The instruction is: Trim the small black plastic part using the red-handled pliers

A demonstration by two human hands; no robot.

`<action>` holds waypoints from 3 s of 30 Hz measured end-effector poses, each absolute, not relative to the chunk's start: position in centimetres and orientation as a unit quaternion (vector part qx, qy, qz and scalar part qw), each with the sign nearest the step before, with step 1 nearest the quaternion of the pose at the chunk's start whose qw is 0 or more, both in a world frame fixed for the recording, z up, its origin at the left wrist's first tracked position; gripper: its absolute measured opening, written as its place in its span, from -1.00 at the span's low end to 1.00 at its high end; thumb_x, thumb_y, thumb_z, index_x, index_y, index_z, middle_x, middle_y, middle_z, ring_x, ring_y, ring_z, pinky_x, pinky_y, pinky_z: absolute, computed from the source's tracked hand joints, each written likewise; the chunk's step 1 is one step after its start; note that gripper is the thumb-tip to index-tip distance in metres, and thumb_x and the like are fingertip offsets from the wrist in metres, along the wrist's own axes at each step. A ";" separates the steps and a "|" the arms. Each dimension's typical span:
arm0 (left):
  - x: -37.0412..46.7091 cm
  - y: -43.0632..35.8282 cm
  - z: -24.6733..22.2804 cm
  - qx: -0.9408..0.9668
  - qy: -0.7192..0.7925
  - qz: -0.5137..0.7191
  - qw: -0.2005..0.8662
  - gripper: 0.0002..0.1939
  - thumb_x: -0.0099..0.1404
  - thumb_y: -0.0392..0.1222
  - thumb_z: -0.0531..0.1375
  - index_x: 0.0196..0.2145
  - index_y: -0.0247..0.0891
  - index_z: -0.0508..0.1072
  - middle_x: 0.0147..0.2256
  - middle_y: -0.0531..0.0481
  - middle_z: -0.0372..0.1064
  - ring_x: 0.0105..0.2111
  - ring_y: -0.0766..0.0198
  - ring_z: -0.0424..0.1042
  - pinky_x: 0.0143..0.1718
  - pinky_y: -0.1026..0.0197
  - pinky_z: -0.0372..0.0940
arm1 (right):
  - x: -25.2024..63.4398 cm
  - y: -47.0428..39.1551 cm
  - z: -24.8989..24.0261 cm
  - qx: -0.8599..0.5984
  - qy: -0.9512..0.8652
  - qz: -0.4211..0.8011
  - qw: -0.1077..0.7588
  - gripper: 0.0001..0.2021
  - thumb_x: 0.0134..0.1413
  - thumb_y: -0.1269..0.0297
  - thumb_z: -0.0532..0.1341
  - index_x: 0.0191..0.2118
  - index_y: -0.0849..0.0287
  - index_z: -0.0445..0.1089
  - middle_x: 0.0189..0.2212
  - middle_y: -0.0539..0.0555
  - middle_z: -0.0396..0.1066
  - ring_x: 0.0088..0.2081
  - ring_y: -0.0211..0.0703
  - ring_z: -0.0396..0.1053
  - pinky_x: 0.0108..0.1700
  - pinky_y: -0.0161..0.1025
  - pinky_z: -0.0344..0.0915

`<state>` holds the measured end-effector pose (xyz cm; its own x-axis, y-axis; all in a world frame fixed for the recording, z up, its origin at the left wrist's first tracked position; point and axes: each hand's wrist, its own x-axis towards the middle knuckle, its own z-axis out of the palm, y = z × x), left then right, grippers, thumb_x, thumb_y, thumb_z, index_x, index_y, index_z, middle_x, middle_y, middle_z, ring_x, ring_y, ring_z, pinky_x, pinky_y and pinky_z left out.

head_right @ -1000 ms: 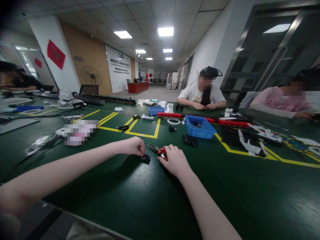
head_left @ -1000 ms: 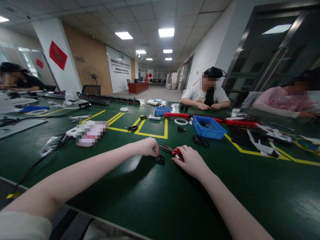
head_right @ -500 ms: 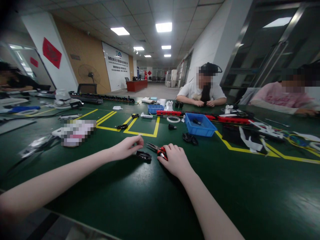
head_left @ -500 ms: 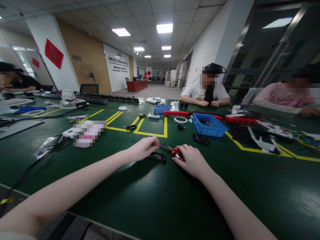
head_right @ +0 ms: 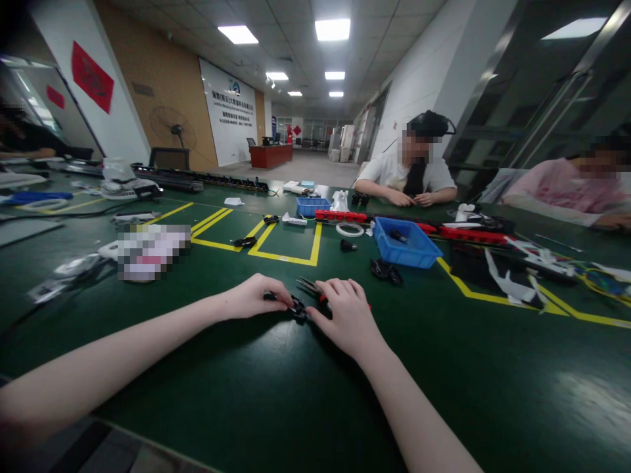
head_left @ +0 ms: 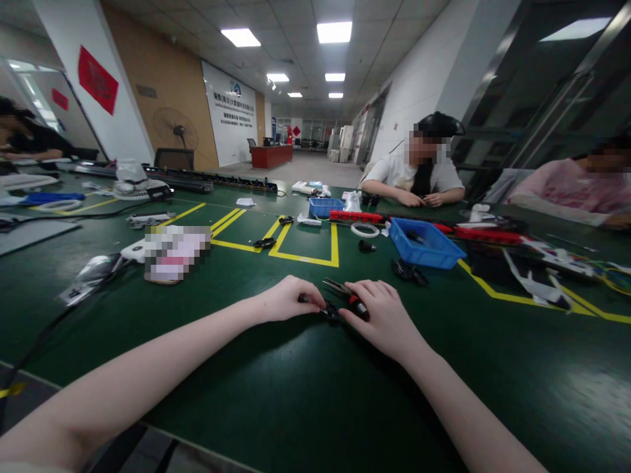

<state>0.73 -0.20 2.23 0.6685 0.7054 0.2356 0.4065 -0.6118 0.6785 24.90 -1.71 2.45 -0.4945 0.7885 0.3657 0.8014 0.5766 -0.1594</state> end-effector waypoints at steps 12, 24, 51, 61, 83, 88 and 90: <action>1.4 -0.8 2.3 0.871 0.373 0.221 0.231 -0.84 0.25 -0.34 0.22 -0.24 -0.28 0.60 -0.27 -0.03 0.49 -0.30 0.28 0.46 -0.25 0.32 0.31 | 23.5 -2.5 2.2 -0.366 -0.913 0.035 0.176 -0.63 0.14 0.18 0.20 0.07 0.07 0.34 -0.03 0.15 0.43 0.02 0.03 0.36 0.08 0.05 0.26; 2.3 -1.4 2.4 0.853 0.464 0.192 0.142 -0.88 0.26 -0.24 0.22 -0.25 -0.14 0.55 -0.27 0.08 0.54 -0.25 0.21 0.50 -0.27 0.28 0.28 | 23.2 -2.6 2.4 -0.372 -0.911 0.042 0.172 -0.66 0.15 0.22 0.19 0.06 0.08 0.34 -0.04 0.14 0.45 0.03 0.01 0.36 0.08 0.03 0.25; 1.9 -1.2 1.3 0.828 0.453 0.265 0.196 -0.96 0.22 -0.24 0.28 -0.33 -0.18 0.53 -0.33 0.13 0.55 -0.32 0.31 0.50 -0.31 0.34 0.25 | 23.3 -2.2 2.3 -0.372 -0.909 0.056 0.178 -0.65 0.14 0.21 0.21 0.05 0.09 0.34 -0.04 0.13 0.45 0.03 0.01 0.37 0.10 0.03 0.23; 2.1 -1.0 1.6 0.832 0.437 0.273 0.204 -0.92 0.22 -0.24 0.30 -0.30 -0.20 0.60 -0.34 0.08 0.57 -0.35 0.30 0.51 -0.28 0.34 0.28 | 23.4 -1.9 2.0 -0.363 -0.910 0.063 0.190 -0.66 0.15 0.21 0.21 0.05 0.08 0.34 -0.05 0.13 0.45 0.01 0.03 0.38 0.08 0.07 0.27; 1.2 -0.6 2.5 0.903 0.355 0.191 0.148 -0.84 0.31 -0.28 0.22 -0.16 -0.20 0.55 -0.22 0.03 0.55 -0.23 0.24 0.51 -0.22 0.30 0.30 | 23.2 -2.0 2.1 -0.362 -0.909 0.060 0.196 -0.74 0.17 0.25 0.21 -0.02 0.06 0.35 -0.09 0.10 0.47 -0.04 -0.01 0.40 0.02 0.03 0.30; 0.6 -0.6 2.1 0.925 0.316 0.190 0.093 -0.84 0.36 -0.25 0.18 -0.17 -0.21 0.56 -0.22 0.00 0.54 -0.19 0.22 0.48 -0.12 0.24 0.27 | 23.5 -1.9 2.2 -0.358 -0.915 0.038 0.181 -0.68 0.18 0.21 0.18 0.05 0.07 0.33 -0.04 0.11 0.45 0.00 -0.01 0.37 0.08 0.02 0.26; 0.2 -0.6 1.8 0.931 0.288 0.201 0.099 -0.82 0.38 -0.24 0.16 -0.12 -0.21 0.54 -0.18 -0.03 0.52 -0.16 0.23 0.46 -0.09 0.24 0.27 | 24.1 -1.7 2.2 -0.375 -0.910 0.002 0.174 -0.58 0.14 0.14 0.21 0.11 0.08 0.29 0.00 0.13 0.42 0.05 0.03 0.33 0.12 0.05 0.21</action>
<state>0.18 -0.58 1.84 0.7535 0.5754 0.3180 0.4961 -0.8151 0.2993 24.14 -1.71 2.16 -0.6575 0.6844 0.3151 0.6828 0.7180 -0.1350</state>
